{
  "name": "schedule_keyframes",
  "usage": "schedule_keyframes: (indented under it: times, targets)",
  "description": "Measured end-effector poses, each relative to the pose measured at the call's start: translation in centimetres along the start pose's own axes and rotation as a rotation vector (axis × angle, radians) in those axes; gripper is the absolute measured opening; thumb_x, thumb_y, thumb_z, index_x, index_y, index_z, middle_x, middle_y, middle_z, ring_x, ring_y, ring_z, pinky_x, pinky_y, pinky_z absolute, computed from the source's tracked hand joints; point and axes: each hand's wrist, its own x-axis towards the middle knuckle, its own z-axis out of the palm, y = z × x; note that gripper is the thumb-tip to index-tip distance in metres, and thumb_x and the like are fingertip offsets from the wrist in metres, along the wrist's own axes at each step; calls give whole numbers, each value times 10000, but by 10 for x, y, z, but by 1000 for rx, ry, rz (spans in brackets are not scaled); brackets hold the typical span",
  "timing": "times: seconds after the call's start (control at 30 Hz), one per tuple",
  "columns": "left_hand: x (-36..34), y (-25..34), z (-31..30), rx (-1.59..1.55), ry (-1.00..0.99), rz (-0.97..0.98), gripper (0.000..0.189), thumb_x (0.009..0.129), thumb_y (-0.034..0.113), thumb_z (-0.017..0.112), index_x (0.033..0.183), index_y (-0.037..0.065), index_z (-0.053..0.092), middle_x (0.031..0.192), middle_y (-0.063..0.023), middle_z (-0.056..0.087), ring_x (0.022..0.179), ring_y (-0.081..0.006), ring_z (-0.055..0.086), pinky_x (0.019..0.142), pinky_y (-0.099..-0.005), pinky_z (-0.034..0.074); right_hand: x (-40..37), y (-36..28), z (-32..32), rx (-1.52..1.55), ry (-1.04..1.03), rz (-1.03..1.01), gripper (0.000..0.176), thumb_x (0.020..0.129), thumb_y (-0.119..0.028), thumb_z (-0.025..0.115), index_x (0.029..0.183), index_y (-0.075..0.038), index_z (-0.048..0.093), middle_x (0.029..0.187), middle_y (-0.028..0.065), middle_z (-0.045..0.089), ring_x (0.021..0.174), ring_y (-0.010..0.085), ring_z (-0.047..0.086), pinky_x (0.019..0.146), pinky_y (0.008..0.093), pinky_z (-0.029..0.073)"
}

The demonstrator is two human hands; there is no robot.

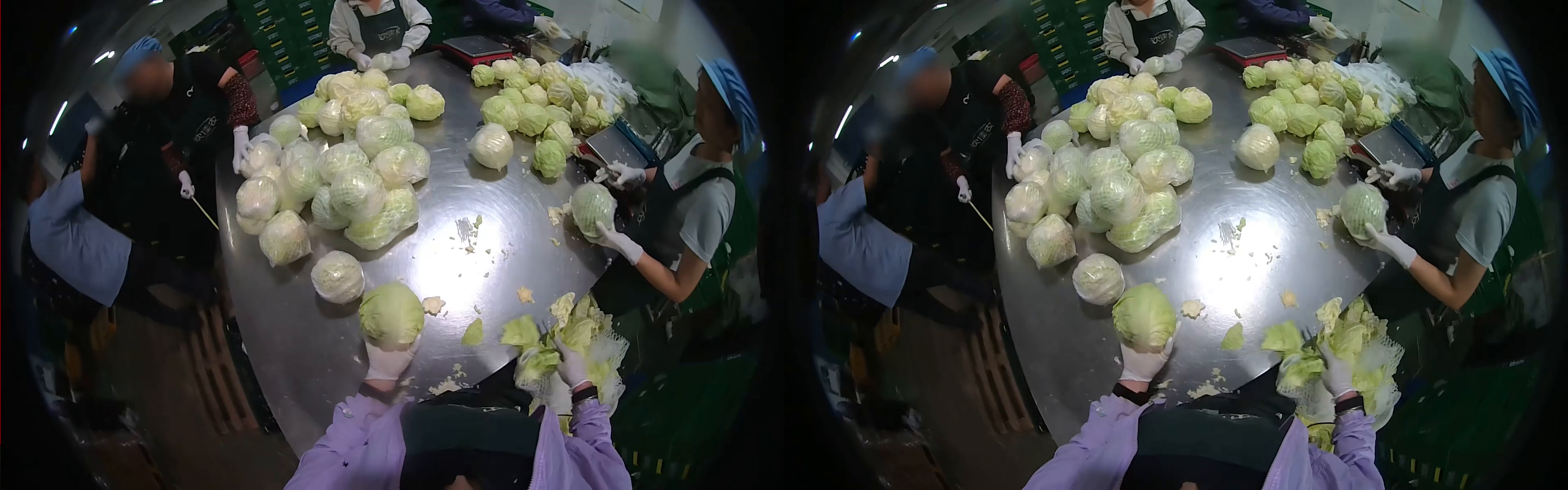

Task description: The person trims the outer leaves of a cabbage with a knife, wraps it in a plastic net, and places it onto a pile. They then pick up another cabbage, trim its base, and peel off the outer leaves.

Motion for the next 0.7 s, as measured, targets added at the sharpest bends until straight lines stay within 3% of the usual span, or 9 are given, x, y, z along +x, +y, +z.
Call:
schedule_keyframes:
  times: [0.03, 0.13, 0.2, 0.3, 0.4, 0.47, 0.53, 0.6, 0.7]
  targets:
    - [0, 1, 13, -582, 3, -69, 720, 858, 612, 402, 1434, 189, 312, 1477, -102, 313, 1346, -367, 306, 936, -521, 434, -6, -1, -16, -8, -2, -4, 535, 775, -93, 622, 1297, -140, 519, 951, 200, 653, 770, 371, 630, 653, 437, 496]
    - [3, 2, 43, -348, 127, -38, 708, 861, 620, 392, 1418, 188, 334, 1460, -94, 336, 1333, -336, 335, 955, -513, 425, -13, -18, -60, -237, 153, 156, 418, 765, -79, 621, 1181, -99, 589, 837, 164, 640, 750, 339, 626, 665, 420, 492]
    - [10, -4, 56, -261, 178, -86, 685, 875, 620, 395, 1413, 201, 336, 1455, -87, 343, 1310, -326, 372, 983, -505, 407, -7, -52, -64, 227, 242, 132, 386, 761, -78, 662, 1142, -62, 605, 752, 130, 603, 687, 271, 603, 629, 374, 480]
    - [29, -10, 82, -76, 361, -187, 703, 902, 600, 412, 1437, 163, 282, 1454, -104, 339, 1295, -327, 393, 1028, -479, 369, 4, -105, -39, 486, 62, 103, 300, 793, -103, 661, 1088, -57, 638, 816, 131, 637, 701, 232, 618, 653, 329, 493]
    - [41, 4, 92, 194, 85, -143, 715, 938, 555, 399, 1455, 99, 211, 1455, -130, 326, 1283, -320, 408, 1043, -467, 356, 9, -152, -18, 429, -1, -60, 305, 798, -131, 667, 1093, -60, 636, 845, 145, 646, 717, 254, 628, 670, 337, 503]
    - [41, 25, 105, 278, 51, -35, 644, 970, 435, 424, 1440, 34, 241, 1426, -140, 356, 1243, -284, 439, 1031, -406, 370, 12, -169, -5, 440, -78, -124, 323, 816, -203, 659, 1104, -60, 627, 863, 145, 652, 746, 272, 638, 680, 347, 508]
    - [47, 50, 104, 1040, 58, 430, 515, 956, 261, 511, 1387, 20, 368, 1352, -126, 438, 1169, -239, 477, 1003, -350, 382, 15, -182, 5, 424, -96, -167, 338, 814, -162, 665, 1134, -60, 623, 863, 110, 657, 740, 206, 642, 702, 299, 512]
    - [50, 71, 82, 1218, 212, 675, 428, 905, 135, 579, 1298, -3, 479, 1266, -110, 509, 1133, -199, 478, 986, -313, 379, 21, -193, 12, 374, -62, -257, 389, 819, -195, 660, 1178, -63, 588, 1001, 139, 649, 849, 268, 650, 744, 345, 519]
    - [44, 109, 34, 1306, 476, 857, 418, 872, 141, 630, 1243, -9, 507, 1247, -138, 522, 1149, -235, 482, 996, -341, 374, 39, -213, 29, 305, -130, -330, 437, 815, -262, 640, 1214, -105, 554, 1118, 145, 614, 957, 312, 623, 788, 397, 509]
